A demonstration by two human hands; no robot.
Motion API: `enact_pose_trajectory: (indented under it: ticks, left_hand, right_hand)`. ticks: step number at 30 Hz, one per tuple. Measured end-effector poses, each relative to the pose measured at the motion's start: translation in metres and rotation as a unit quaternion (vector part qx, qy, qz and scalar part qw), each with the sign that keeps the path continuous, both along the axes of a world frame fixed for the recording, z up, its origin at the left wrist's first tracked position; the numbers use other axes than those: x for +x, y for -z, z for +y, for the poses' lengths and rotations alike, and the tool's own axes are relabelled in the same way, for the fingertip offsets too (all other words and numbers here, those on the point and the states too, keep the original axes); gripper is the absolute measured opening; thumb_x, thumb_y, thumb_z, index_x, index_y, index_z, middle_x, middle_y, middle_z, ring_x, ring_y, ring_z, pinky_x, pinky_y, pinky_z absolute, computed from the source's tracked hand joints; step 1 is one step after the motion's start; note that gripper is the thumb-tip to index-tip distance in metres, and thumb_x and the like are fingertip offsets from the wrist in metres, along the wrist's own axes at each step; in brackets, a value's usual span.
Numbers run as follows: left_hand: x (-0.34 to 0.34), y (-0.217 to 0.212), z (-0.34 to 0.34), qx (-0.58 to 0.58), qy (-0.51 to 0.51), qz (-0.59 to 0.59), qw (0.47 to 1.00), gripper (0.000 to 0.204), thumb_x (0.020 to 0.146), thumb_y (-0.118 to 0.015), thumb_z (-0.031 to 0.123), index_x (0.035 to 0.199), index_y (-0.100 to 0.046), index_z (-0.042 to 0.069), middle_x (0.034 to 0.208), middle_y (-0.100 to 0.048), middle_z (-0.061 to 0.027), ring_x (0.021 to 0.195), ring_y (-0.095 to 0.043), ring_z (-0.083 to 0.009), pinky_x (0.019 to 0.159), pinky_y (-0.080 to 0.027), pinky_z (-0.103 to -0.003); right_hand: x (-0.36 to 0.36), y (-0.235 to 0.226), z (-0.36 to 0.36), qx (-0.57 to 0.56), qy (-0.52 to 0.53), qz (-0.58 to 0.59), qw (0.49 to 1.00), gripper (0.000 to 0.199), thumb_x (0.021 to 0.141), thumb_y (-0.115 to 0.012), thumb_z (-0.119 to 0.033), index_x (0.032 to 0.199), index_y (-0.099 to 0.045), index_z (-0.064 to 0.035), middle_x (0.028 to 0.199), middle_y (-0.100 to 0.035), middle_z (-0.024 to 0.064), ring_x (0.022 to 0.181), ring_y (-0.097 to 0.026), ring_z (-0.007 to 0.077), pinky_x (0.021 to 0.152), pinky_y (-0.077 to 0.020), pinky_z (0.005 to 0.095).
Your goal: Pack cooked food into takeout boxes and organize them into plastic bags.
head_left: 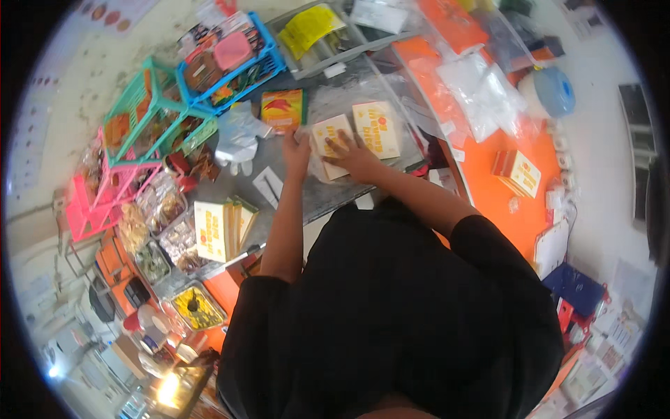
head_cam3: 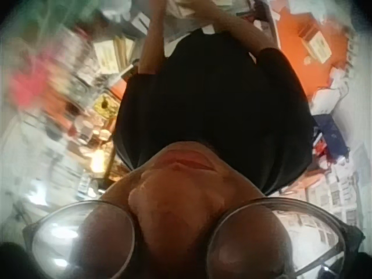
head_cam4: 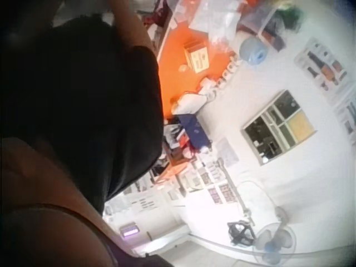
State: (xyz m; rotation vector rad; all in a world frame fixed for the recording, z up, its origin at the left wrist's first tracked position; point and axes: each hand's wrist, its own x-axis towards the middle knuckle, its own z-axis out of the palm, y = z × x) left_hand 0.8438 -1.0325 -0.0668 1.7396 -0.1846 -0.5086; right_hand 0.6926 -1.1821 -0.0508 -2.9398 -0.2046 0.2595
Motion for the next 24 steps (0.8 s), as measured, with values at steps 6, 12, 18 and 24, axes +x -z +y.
enact_pose_trajectory:
  ticks: [6,12,18,24]
  left_hand:
    - [0.010,0.033,0.030,-0.021,-0.135,-0.167,0.976,0.035,0.099,-0.062,0.027,0.117,-0.057,-0.003,0.113,-0.062,-0.0156,0.105,-0.059,-0.0271,0.096,-0.046,-0.042]
    - [-0.063,-0.088,-0.067,0.312,-0.156,-0.433,0.831,0.042,0.097,-0.064,0.019,0.130,-0.052,-0.004,0.135,-0.055,-0.0203,0.118,-0.057,-0.0333,0.103,-0.044,-0.043]
    - [-0.231,-0.087,-0.246,0.000,0.492,-0.052,0.869,0.036,0.096,-0.063,0.020,0.127,-0.055,0.003,0.116,-0.069,-0.0149,0.099,-0.069,-0.0272,0.084,-0.054,-0.038]
    - [-0.448,0.019,-0.359,0.078,0.601,0.527,0.596,0.126,0.081,-0.065,0.075,0.161,0.009,0.013,0.166,-0.007,-0.0178,0.147,-0.030,-0.0357,0.115,-0.038,-0.047]
  right_hand:
    - [0.001,-0.023,-0.002,0.025,-0.047,-0.005,0.999,0.077,0.080,-0.075,-0.039,0.151,-0.045,-0.0293,0.165,-0.025,0.0084,0.152,-0.017,0.0387,0.118,-0.0202,0.0637]
    - [-0.114,-0.100,-0.121,0.280,0.262,-0.154,0.911,0.037,0.088,-0.069,-0.024,0.121,-0.065,-0.0095,0.119,-0.065,0.0138,0.115,-0.060,0.0325,0.100,-0.0473,0.0407]
    - [-0.435,-0.063,-0.378,0.080,0.704,-0.237,0.664,0.031,0.087,-0.077,-0.031,0.101,-0.071,-0.0038,0.093,-0.071,0.0090,0.085,-0.069,0.0224,0.080,-0.0549,0.0411]
    - [-0.512,0.006,-0.504,0.351,0.558,-0.018,0.751,0.036,0.094,-0.072,-0.033,0.116,-0.073,-0.0049,0.111,-0.074,0.0058,0.106,-0.065,0.0126,0.091,-0.0535,0.0333]
